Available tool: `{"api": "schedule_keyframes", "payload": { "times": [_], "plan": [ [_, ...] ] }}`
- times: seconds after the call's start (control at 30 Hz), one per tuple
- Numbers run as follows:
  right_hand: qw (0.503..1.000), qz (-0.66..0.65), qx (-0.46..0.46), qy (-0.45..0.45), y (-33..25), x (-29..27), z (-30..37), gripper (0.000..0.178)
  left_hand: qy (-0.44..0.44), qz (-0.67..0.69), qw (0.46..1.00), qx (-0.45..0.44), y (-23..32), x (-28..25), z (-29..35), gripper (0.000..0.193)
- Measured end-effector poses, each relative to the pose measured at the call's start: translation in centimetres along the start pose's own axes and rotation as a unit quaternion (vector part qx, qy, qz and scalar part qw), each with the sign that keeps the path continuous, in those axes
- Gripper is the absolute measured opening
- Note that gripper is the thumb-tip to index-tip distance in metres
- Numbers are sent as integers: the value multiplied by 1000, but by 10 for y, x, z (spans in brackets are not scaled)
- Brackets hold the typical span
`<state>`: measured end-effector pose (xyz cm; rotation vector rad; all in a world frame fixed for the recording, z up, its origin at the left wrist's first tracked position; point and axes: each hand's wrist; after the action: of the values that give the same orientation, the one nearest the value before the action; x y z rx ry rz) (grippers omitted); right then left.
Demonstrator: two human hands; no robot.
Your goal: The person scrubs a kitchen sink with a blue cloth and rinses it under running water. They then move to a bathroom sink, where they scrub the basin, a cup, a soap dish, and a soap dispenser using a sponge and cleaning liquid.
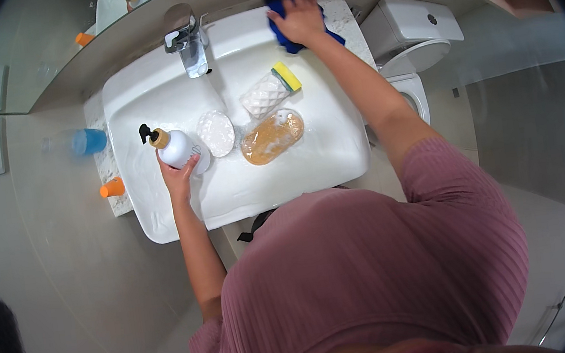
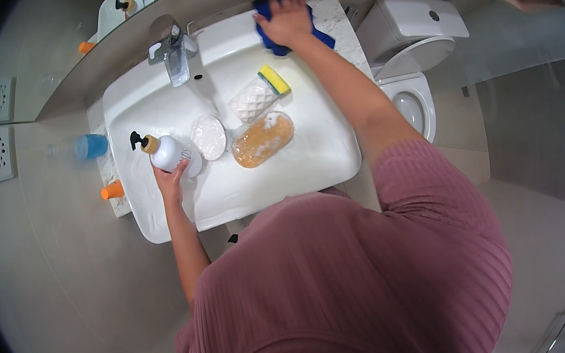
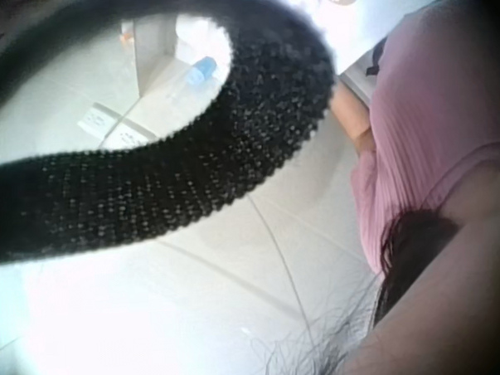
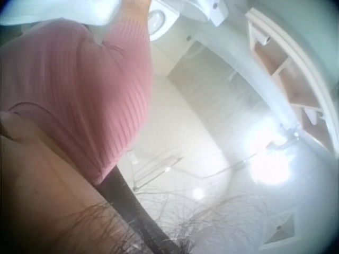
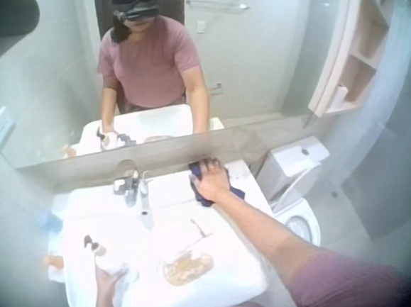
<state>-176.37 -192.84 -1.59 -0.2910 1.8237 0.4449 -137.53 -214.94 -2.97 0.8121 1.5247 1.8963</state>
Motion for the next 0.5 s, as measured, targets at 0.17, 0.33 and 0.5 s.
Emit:
{"api": "schedule_keyframes", "payload": {
  "times": [0.17,0.33,0.5],
  "plan": [
    [981,-110,-150,58,-118,-16,9,63,17,-8,1000,-5,6,4,3,90],
    [953,-153,-248,81,-121,-31,49,57,26,-12,1000,4,8,-2,7,88],
    [892,-349,-283,-42,-96,-74,46,38,25,-37,999,24,4,-5,6,91]
  ]
}}
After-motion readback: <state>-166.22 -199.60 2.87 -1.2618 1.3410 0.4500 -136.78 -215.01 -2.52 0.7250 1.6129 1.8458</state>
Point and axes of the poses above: each hand's wrist, its own z-axis away from the middle knuckle, its own x-axis out of the palm, y = z × x, and after that the axes turned 11 degrees about z, right-handed
